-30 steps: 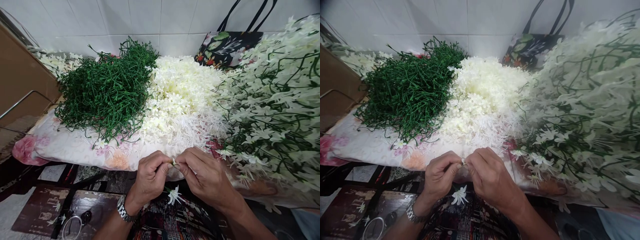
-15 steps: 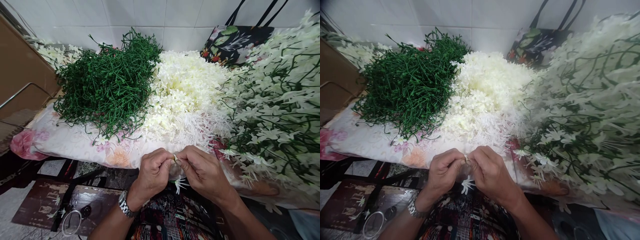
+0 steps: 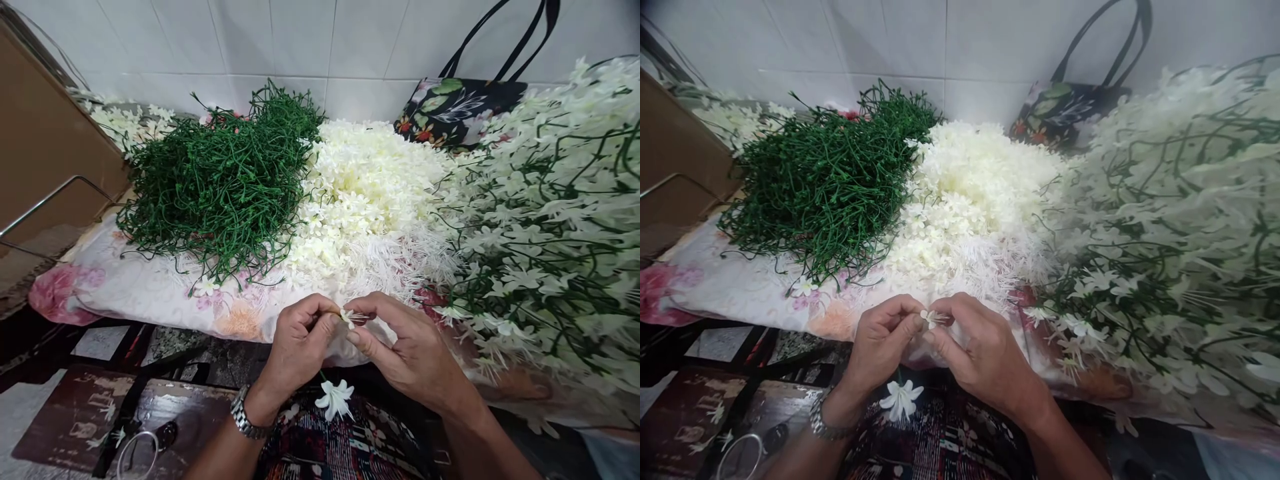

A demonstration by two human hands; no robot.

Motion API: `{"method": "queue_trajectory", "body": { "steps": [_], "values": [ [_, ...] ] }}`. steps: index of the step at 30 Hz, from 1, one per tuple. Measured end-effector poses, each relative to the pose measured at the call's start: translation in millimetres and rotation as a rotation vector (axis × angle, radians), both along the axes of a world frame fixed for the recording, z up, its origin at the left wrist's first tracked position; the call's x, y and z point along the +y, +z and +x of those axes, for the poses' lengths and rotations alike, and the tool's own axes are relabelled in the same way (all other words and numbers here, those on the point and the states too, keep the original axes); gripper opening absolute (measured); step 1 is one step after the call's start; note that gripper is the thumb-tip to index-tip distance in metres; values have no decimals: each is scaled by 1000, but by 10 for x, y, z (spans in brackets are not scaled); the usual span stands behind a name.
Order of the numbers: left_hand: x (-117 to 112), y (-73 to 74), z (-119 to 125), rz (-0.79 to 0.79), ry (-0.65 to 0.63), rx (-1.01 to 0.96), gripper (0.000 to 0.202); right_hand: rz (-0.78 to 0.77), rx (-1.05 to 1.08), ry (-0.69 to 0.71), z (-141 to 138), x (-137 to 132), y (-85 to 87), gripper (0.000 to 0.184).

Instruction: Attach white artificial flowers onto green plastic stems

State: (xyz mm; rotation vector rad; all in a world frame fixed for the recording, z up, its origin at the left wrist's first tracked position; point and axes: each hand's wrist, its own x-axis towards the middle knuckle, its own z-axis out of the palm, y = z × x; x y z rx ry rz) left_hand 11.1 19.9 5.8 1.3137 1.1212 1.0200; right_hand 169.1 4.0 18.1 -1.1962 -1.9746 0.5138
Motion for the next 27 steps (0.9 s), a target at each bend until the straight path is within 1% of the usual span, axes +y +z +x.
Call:
{"method": "queue_trajectory", "body": {
  "steps": [3,8,12,17,20,23,25,27],
  "values": [
    [0,4,0,-20,5,-20,12,16,0,-31,2,-12,5,18],
    [-5,30,0,-9,13,-48,12,47,-9,-62,-19,-8,17,11],
    [5,31,2,58,19,-26,10,91,-9,-38,-46,14,0,10],
    [-12,-2,7,169,44,35,12,132,29,-7,-74,30,-36,10],
    [-43,-25,26,246,90,90,13,159,20,-2,-96,36,-55,10],
    [-69,-41,56,330,170,149,14,205,-14,-30,-130,42,-79,10],
    [-74,-49,74,348,213,180,14,239,-19,-59,-157,45,-101,11],
    [-70,-55,85,328,230,187,14,281,-19,-88,-183,45,-125,13]
  ]
}}
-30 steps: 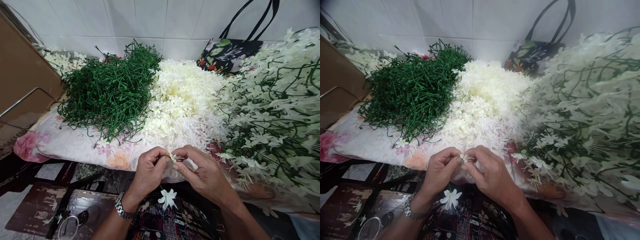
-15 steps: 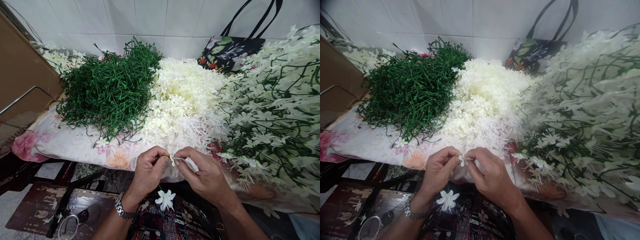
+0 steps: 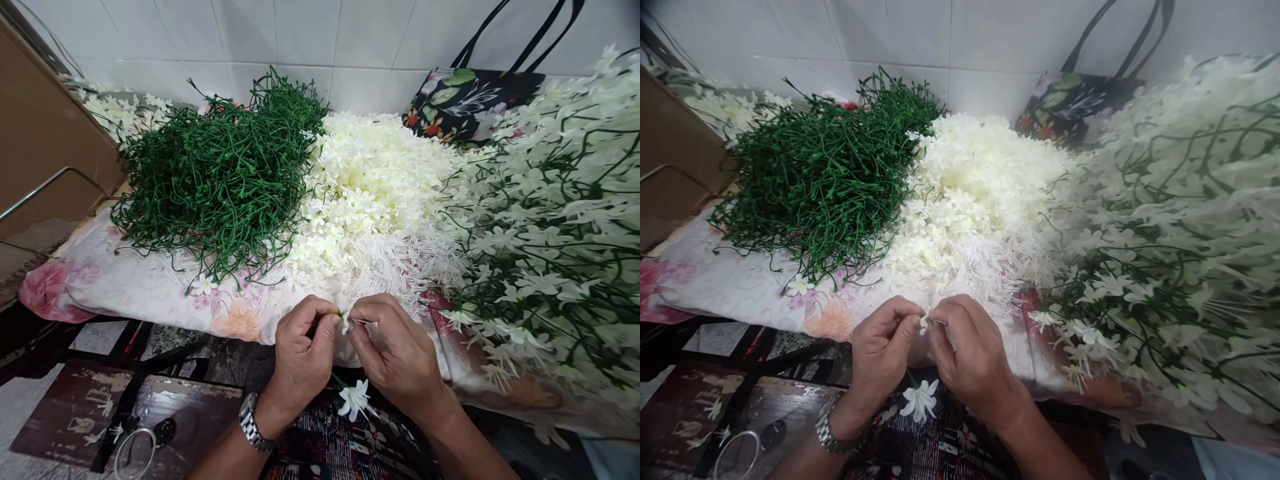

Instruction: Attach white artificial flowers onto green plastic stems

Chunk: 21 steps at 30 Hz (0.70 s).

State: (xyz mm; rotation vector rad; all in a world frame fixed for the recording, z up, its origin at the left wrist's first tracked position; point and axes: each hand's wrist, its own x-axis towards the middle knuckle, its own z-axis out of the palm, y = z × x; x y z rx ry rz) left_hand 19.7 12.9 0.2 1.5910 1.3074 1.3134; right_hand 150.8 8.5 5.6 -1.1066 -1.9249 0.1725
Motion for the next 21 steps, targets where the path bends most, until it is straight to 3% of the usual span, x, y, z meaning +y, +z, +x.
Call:
{"method": "queue_trajectory", "body": {
  "steps": [6,21],
  "values": [
    [15,-11,-2,-88,-6,-45,15,97,-18,-78,-38,4,-30,18],
    [32,-13,1,-86,1,-76,17,-7,25,20,-37,49,-43,13]
  ]
}}
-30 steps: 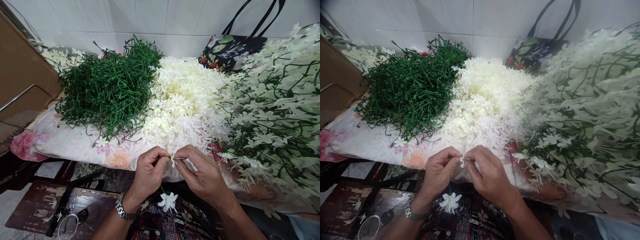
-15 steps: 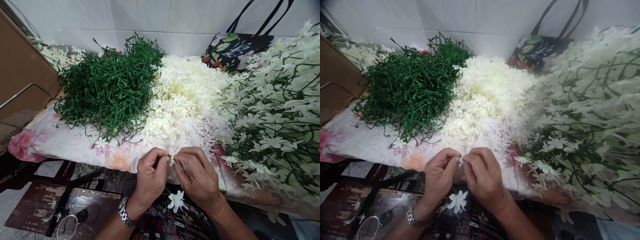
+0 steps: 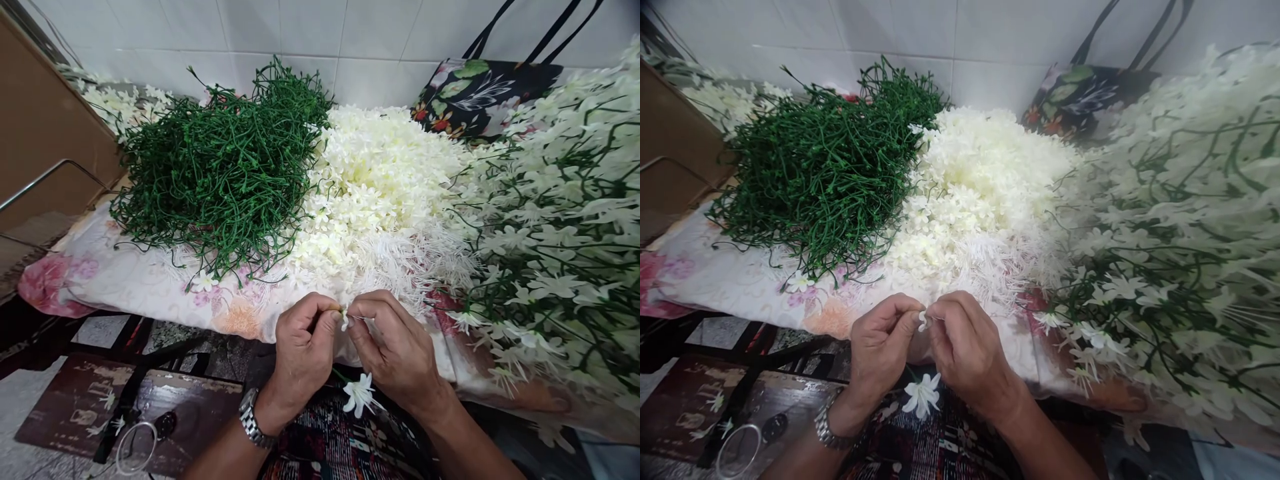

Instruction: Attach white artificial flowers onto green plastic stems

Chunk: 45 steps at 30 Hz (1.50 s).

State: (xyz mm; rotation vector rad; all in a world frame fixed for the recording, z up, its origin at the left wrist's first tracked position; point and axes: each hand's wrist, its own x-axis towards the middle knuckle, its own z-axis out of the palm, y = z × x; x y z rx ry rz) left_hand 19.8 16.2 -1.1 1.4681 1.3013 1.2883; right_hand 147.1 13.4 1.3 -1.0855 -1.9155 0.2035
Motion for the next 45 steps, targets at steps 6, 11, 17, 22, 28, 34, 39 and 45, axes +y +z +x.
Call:
{"method": "queue_trajectory", "body": {
  "steps": [6,11,17,22,28,34,39,45],
  "values": [
    [20,30,-12,-29,-30,-15,16,-23,45,9,4,25,13,13],
    [-12,51,-37,40,-71,58,11,-116,153,17,31,31,43,11],
    [-33,30,-37,248,-19,225,17,-151,151,37,47,31,22,10],
    [-20,17,-55,266,-47,221,18,-144,122,44,55,30,10,10],
    [0,9,-60,245,-75,226,19,-130,90,49,53,34,18,11],
    [1,9,-53,240,-72,233,20,-119,79,55,42,36,28,11],
    [-9,17,-45,233,-67,212,19,-120,76,54,33,38,22,11],
    [-13,17,-35,203,-71,230,20,-113,52,72,41,42,2,12]
  ]
}}
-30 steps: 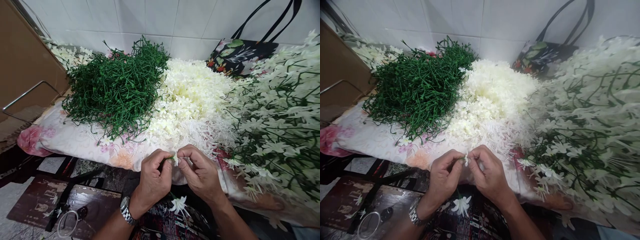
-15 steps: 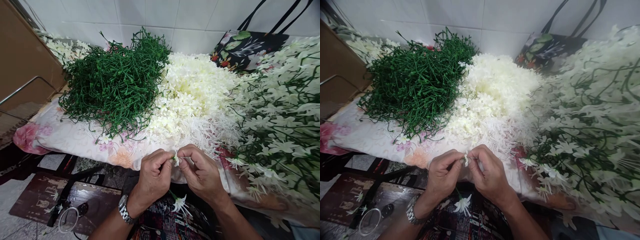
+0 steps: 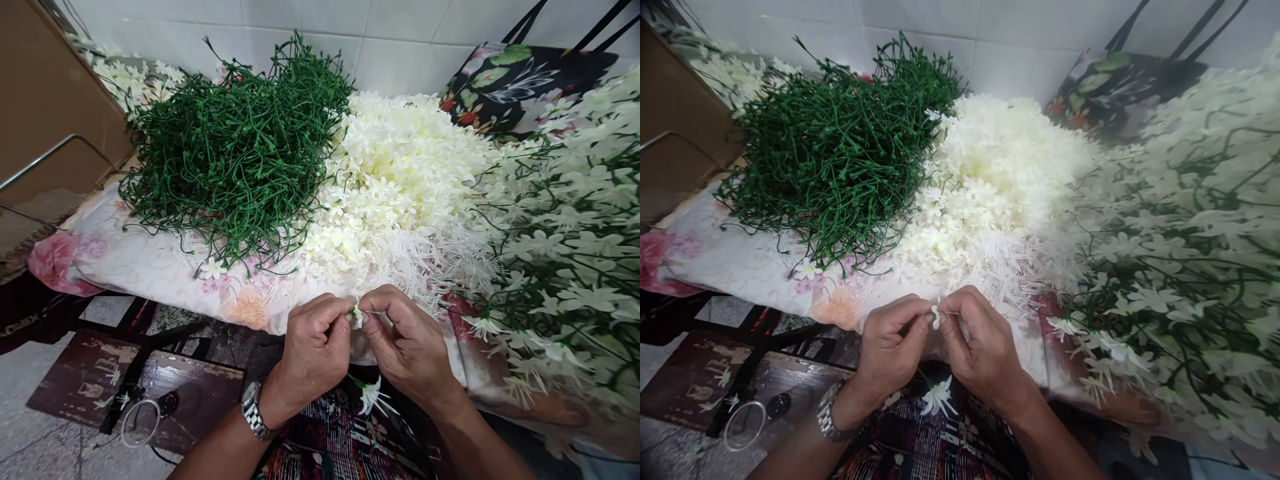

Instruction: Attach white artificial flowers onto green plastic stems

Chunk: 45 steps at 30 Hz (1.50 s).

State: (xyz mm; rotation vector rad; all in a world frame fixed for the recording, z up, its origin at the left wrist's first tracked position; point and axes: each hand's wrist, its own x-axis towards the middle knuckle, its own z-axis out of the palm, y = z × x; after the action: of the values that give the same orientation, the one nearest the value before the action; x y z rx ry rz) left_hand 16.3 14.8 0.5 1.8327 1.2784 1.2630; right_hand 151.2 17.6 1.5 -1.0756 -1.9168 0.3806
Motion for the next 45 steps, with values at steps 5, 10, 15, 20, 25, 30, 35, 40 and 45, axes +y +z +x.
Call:
{"method": "queue_trajectory", "body": {
  "steps": [5,10,15,20,25,30,35,40,45],
  "values": [
    [8,-15,-5,-22,-10,19,21,15,-17,12,3,3,2,11],
    [18,-25,4,-23,-7,-4,21,22,-25,1,-15,6,-12,12],
    [28,17,-11,-138,-21,-161,18,40,0,-4,-15,1,-6,12],
    [32,-17,-97,-512,-110,-540,14,41,4,-51,104,-60,141,12],
    [25,-88,-142,-595,-170,-681,21,129,-28,-11,159,-121,282,19],
    [12,-12,-115,-410,-171,-570,22,138,-68,51,77,-108,308,13],
    [8,43,-83,-163,-106,-376,17,115,-47,45,27,-80,253,11],
    [3,17,-63,-24,-59,-248,14,77,-34,21,15,-66,194,13],
    [16,6,-42,-2,-47,-177,18,72,-19,5,-5,-34,106,14]
  ]
}}
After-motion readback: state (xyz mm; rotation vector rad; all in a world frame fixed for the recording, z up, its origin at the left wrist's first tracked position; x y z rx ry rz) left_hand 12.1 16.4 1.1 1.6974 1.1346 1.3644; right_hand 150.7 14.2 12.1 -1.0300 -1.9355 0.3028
